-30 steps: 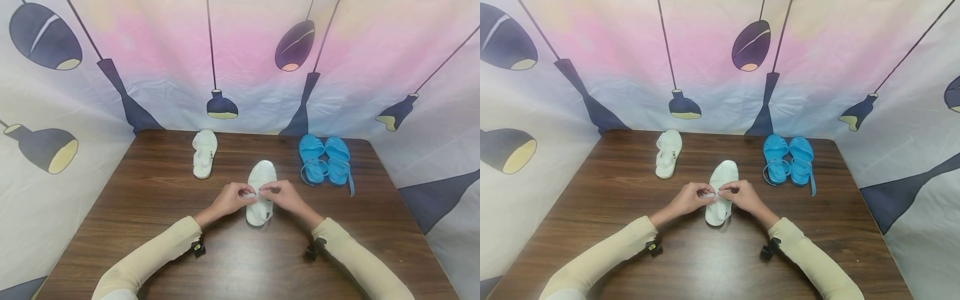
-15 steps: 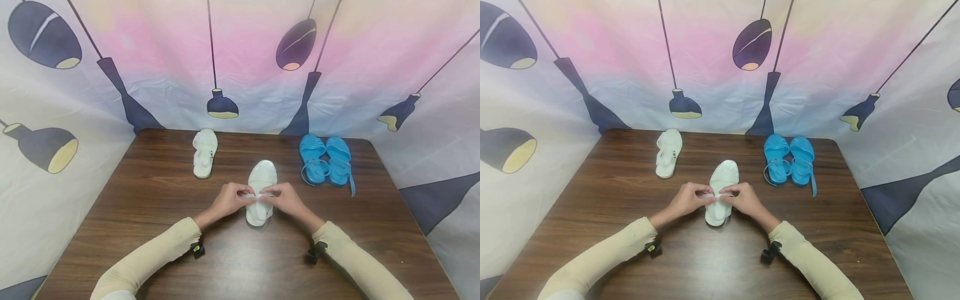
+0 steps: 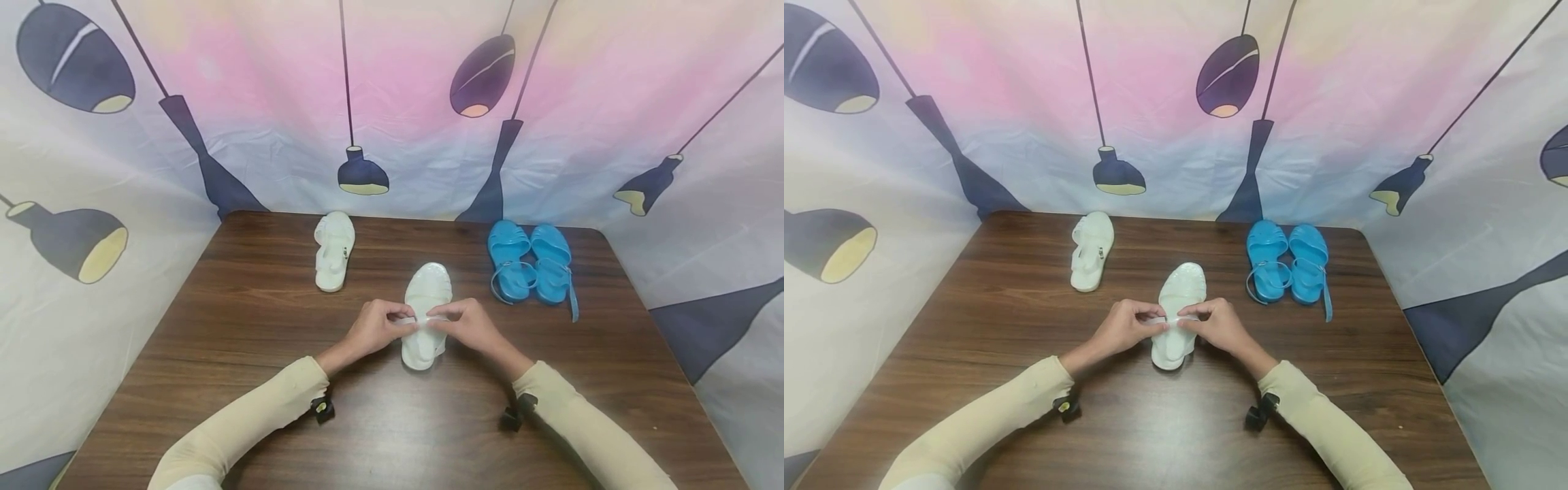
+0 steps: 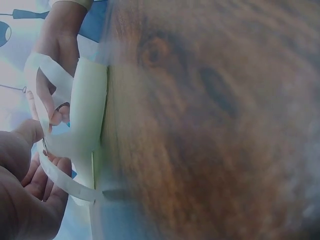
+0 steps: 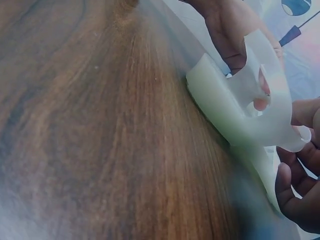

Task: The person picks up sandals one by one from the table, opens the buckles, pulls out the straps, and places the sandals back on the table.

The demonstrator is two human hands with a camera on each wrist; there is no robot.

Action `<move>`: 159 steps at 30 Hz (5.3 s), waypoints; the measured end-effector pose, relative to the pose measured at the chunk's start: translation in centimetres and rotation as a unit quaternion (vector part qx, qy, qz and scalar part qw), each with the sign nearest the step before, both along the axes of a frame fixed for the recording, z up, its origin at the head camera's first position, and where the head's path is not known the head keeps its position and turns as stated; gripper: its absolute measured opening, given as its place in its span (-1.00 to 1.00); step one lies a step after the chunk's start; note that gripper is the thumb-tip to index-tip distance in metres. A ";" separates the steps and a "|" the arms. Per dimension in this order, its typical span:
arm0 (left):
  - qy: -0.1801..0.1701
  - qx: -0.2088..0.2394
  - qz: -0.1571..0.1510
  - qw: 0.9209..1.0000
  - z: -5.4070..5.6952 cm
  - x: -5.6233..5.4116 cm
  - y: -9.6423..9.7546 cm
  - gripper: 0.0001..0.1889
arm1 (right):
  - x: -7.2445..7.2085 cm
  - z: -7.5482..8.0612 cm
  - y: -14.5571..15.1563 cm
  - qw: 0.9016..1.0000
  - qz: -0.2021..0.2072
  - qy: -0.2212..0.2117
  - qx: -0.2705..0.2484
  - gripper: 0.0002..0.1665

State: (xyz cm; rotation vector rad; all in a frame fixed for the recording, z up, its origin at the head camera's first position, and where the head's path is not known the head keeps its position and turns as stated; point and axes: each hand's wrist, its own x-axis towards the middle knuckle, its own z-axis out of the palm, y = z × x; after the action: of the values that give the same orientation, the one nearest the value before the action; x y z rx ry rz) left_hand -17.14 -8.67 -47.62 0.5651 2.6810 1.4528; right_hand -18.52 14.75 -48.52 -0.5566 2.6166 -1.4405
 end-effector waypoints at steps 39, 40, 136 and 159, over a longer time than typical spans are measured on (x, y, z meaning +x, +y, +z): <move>-0.006 -0.014 -0.027 1.000 0.1 -0.3 -0.5 -0.90 | -0.1 -0.2 -1.4 0.999 0.012 -0.020 -0.026 -0.86; -0.006 -0.015 -0.026 1.000 0.1 -0.4 -0.5 -0.90 | 0.0 -0.2 -1.3 0.999 0.013 -0.020 -0.028 -0.85; 0.011 -0.017 -0.027 0.999 -0.1 -0.2 -0.7 -0.89 | 0.1 -0.1 -0.7 0.999 -0.025 -0.014 -0.013 -0.84; 0.014 -0.009 -0.016 1.000 -0.3 -0.1 -0.5 -0.87 | 0.1 -0.4 -1.1 0.999 -0.016 -0.050 -0.008 -0.84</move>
State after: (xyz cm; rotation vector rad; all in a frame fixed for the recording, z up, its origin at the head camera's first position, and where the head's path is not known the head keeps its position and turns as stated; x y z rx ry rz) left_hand -17.25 -9.22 -47.91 0.6297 2.6904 1.4206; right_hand -18.46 13.68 -48.90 -0.4336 2.5493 -1.4609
